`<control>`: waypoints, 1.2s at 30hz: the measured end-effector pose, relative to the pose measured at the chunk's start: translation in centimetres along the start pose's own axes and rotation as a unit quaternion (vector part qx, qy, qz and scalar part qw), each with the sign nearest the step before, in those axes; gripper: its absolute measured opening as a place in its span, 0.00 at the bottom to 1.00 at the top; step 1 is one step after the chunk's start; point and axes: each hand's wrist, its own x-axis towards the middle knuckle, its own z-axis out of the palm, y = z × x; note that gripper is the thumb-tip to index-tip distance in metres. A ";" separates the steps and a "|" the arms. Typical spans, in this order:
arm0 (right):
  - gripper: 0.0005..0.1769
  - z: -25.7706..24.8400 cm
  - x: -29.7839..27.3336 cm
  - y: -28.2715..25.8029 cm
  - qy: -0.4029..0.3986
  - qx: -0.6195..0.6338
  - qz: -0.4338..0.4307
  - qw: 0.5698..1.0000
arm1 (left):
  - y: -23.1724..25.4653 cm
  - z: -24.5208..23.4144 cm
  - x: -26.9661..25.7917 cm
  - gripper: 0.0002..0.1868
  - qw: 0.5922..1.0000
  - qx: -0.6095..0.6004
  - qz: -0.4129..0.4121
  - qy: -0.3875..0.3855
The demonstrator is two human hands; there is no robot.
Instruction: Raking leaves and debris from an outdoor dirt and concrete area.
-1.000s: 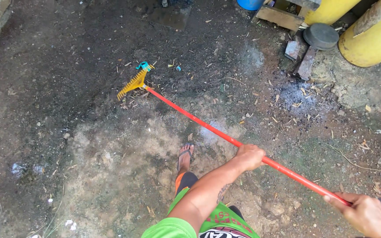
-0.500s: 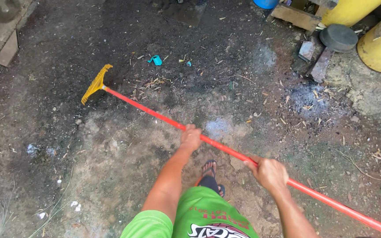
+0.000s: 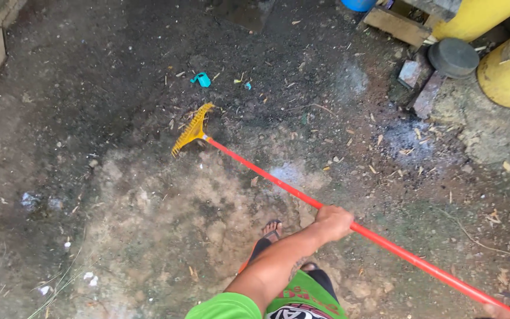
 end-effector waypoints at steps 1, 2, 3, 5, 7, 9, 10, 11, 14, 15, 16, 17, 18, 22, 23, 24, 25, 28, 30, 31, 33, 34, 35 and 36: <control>0.32 -0.6 0.7 0.5 0.013 -0.012 -0.005 1.000 | 1.0 -0.4 1.0 0.11 1.000 0.004 0.020 0.015; 0.32 -1.1 1.5 1.1 0.015 -0.010 -0.006 1.000 | 0.0 -1.8 1.7 0.11 1.000 0.006 0.021 0.017; 0.34 -1.0 2.2 1.8 0.026 -0.021 -0.009 0.999 | -1.0 -2.7 2.2 0.09 1.000 0.024 -0.011 0.011; 0.35 -0.9 1.5 -1.8 0.036 -0.032 -0.011 0.999 | -4.9 -2.6 3.2 0.08 0.998 0.042 -0.043 0.005; 0.37 -1.7 -3.0 -9.5 0.114 -0.031 -0.094 0.989 | -10.5 -0.6 4.0 0.05 0.985 0.065 -0.070 0.141; 0.34 -0.5 -2.5 -15.0 0.107 -0.017 -0.148 0.983 | -12.5 -1.9 2.4 0.13 0.979 0.050 -0.158 0.120; 0.32 0.2 -2.3 -17.8 0.102 0.003 -0.200 0.974 | -13.5 -2.7 1.5 0.23 0.964 0.039 -0.242 0.098; 0.32 -0.1 -3.0 -18.5 0.100 0.002 -0.201 0.974 | -13.0 -2.5 1.0 0.23 0.964 0.038 -0.244 0.097; 0.29 -2.1 -4.4 -19.4 0.094 0.008 -0.239 0.966 | -11.3 -1.2 0.9 0.35 0.954 0.002 -0.290 0.076; 0.28 -2.5 -4.7 -18.5 0.057 -0.032 -0.203 0.977 | -10.5 0.4 1.5 0.38 0.961 0.017 -0.268 0.058; 0.27 -2.8 -4.9 -17.6 0.019 -0.071 -0.165 0.984 | -9.8 2.1 2.2 0.41 0.968 0.031 -0.246 0.040; 0.27 -4.0 -4.8 -14.3 0.016 -0.073 -0.164 0.984 | -6.9 3.6 3.4 0.41 0.968 0.029 -0.247 0.036; 0.29 -5.2 -4.7 -11.0 0.024 -0.090 -0.131 0.987 | -3.9 5.1 4.6 0.31 0.976 -0.008 -0.202 0.080; 0.32 -5.6 -0.5 6.5 0.039 -0.128 -0.045 0.990 | 11.6 1.5 5.7 0.21 0.996 -0.070 -0.050 0.027; 0.32 -0.9 9.8 15.1 0.040 -0.126 -0.046 0.990 | 13.4 2.2 6.6 0.21 0.996 -0.067 -0.050 0.027; 0.29 3.5 17.3 23.8 0.067 0.076 -0.201 0.974 | 15.1 2.9 7.6 0.21 0.999 -0.033 -0.009 0.005; 0.28 7.5 21.6 31.1 0.097 0.279 -0.339 0.893 | 16.7 3.3 8.5 0.22 0.999 0.002 0.035 -0.020; 0.26 7.6 16.2 28.1 0.140 0.139 -0.046 0.979 | 18.4 3.2 8.7 0.17 0.997 0.033 0.066 0.003; 0.28 1.3 9.4 17.9 0.128 0.069 -0.064 0.987 | 16.3 1.1 7.0 0.13 0.998 0.035 0.038 0.018; 0.30 -1.5 3.5 13.7 0.114 -0.008 -0.085 0.990 | 15.3 0.5 6.1 0.10 0.999 0.033 0.005 0.035; 0.32 -1.2 1.3 8.0 0.120 -0.014 -0.105 0.987 | 9.7 3.2 6.6 0.07 0.996 0.072 -0.019 0.043; 0.33 -1.2 0.2 4.8 0.126 -0.016 -0.123 0.984 | 6.7 4.4 6.9 0.06 0.991 0.115 -0.040 0.051; 0.33 -0.9 -0.5 2.0 0.124 -0.014 -0.126 0.984 | 4.4 4.0 5.9 0.06 0.991 0.117 -0.042 0.049; 0.32 -0.6 -1.3 -0.9 0.124 -0.016 -0.160 0.979 | 2.0 3.7 4.9 0.09 0.990 0.094 -0.099 0.046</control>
